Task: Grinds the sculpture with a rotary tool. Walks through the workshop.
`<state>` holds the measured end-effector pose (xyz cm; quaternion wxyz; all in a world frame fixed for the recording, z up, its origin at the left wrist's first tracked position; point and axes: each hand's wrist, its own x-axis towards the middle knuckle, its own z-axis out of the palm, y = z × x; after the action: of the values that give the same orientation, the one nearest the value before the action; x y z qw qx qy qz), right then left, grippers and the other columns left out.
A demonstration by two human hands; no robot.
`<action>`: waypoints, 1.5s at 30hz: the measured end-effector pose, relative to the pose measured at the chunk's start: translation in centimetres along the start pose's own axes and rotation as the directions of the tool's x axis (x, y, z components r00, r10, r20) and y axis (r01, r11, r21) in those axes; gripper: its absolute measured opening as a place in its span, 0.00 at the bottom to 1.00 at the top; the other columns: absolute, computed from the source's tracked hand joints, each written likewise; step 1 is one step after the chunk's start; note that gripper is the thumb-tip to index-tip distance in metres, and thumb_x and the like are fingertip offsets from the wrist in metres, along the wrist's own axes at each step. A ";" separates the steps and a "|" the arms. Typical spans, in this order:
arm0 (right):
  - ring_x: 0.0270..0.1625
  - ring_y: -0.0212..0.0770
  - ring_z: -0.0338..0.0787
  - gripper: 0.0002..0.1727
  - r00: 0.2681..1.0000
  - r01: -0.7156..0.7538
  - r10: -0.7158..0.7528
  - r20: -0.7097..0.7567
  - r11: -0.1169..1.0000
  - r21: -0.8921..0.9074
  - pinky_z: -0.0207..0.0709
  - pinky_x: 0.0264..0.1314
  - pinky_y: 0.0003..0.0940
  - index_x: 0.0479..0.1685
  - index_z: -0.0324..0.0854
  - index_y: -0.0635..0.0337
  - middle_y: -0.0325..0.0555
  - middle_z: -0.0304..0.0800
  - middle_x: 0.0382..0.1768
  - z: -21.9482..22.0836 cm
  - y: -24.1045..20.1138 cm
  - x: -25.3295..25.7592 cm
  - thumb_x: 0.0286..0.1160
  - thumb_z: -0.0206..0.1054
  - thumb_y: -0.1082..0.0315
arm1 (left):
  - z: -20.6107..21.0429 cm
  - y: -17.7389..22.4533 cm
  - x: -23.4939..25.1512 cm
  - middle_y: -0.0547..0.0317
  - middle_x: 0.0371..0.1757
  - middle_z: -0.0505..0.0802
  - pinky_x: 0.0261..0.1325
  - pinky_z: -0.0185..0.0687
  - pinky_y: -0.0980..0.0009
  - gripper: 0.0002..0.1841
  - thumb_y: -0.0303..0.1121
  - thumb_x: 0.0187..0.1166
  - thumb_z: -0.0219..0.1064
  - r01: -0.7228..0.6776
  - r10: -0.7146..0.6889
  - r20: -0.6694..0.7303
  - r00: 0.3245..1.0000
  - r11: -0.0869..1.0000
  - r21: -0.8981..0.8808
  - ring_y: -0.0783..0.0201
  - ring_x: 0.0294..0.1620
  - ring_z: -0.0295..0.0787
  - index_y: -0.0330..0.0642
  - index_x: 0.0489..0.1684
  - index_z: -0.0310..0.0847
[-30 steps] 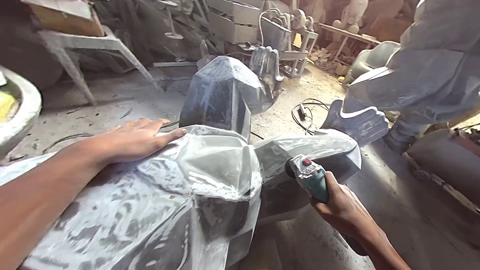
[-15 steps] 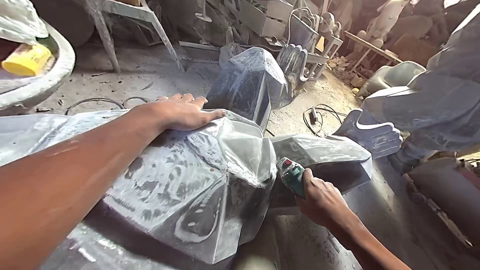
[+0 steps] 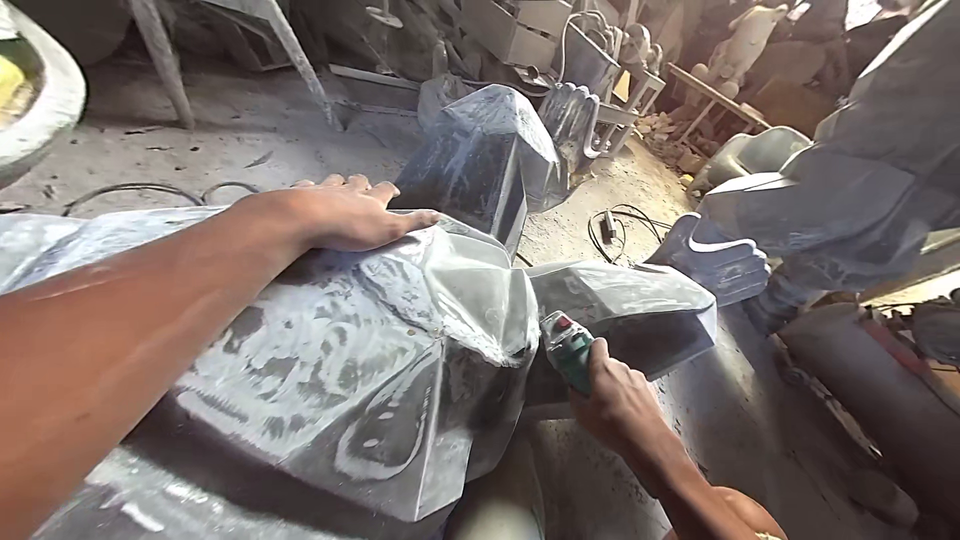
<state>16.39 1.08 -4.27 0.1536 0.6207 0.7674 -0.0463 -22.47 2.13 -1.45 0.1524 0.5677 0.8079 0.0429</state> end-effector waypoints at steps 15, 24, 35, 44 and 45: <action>0.48 0.52 0.94 0.34 0.995 -0.048 0.052 -0.080 0.998 0.041 0.85 0.49 0.56 0.70 0.69 0.51 0.46 0.92 0.41 0.6 1.5 -0.1 0.68 0.70 0.44 | 0.0 0.0 0.0 0.31 0.84 0.72 0.75 0.56 0.20 0.58 0.85 0.69 0.34 0.000 0.000 0.010 1.000 1.000 -0.013 0.25 0.85 0.62 0.47 0.90 0.62; 0.41 0.53 0.94 0.30 0.967 -0.124 0.133 -0.216 0.991 0.055 0.84 0.42 0.56 0.64 0.71 0.51 0.47 0.90 0.34 -1.1 4.9 0.2 0.68 0.72 0.45 | 0.1 -0.2 0.2 0.27 0.82 0.73 0.75 0.58 0.21 0.60 0.86 0.68 0.33 -0.014 0.014 0.012 1.000 1.000 -0.003 0.24 0.84 0.64 0.44 0.90 0.61; 0.45 0.50 0.94 0.30 0.991 -0.054 0.058 -0.118 0.998 0.037 0.85 0.47 0.54 0.67 0.71 0.49 0.44 0.91 0.39 1.1 3.0 -0.6 0.69 0.70 0.44 | 0.4 -0.7 0.9 0.28 0.81 0.75 0.74 0.59 0.20 0.61 0.87 0.67 0.30 -0.057 0.057 0.001 0.998 0.998 0.019 0.23 0.83 0.65 0.44 0.90 0.61; 0.40 0.52 0.93 0.33 0.957 -0.142 0.153 -0.246 0.988 0.063 0.84 0.41 0.56 0.66 0.70 0.51 0.47 0.90 0.33 -0.8 5.8 -0.2 0.66 0.74 0.44 | 0.5 -0.8 1.2 0.29 0.83 0.74 0.74 0.58 0.19 0.62 0.88 0.65 0.29 -0.042 0.042 0.007 0.999 0.998 0.042 0.23 0.84 0.63 0.48 0.91 0.60; 0.41 0.52 0.94 0.33 0.966 -0.118 0.128 -0.225 0.991 0.060 0.85 0.42 0.56 0.66 0.70 0.51 0.46 0.90 0.34 -0.3 5.3 -0.2 0.65 0.74 0.44 | 0.5 -0.8 1.2 0.29 0.83 0.73 0.74 0.57 0.20 0.61 0.88 0.66 0.29 -0.049 0.049 0.010 0.999 0.998 0.036 0.23 0.84 0.63 0.47 0.91 0.60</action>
<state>21.46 2.13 -3.25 0.0529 0.6717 0.7387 0.0172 -23.45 2.89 -2.37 0.1445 0.5902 0.7937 0.0295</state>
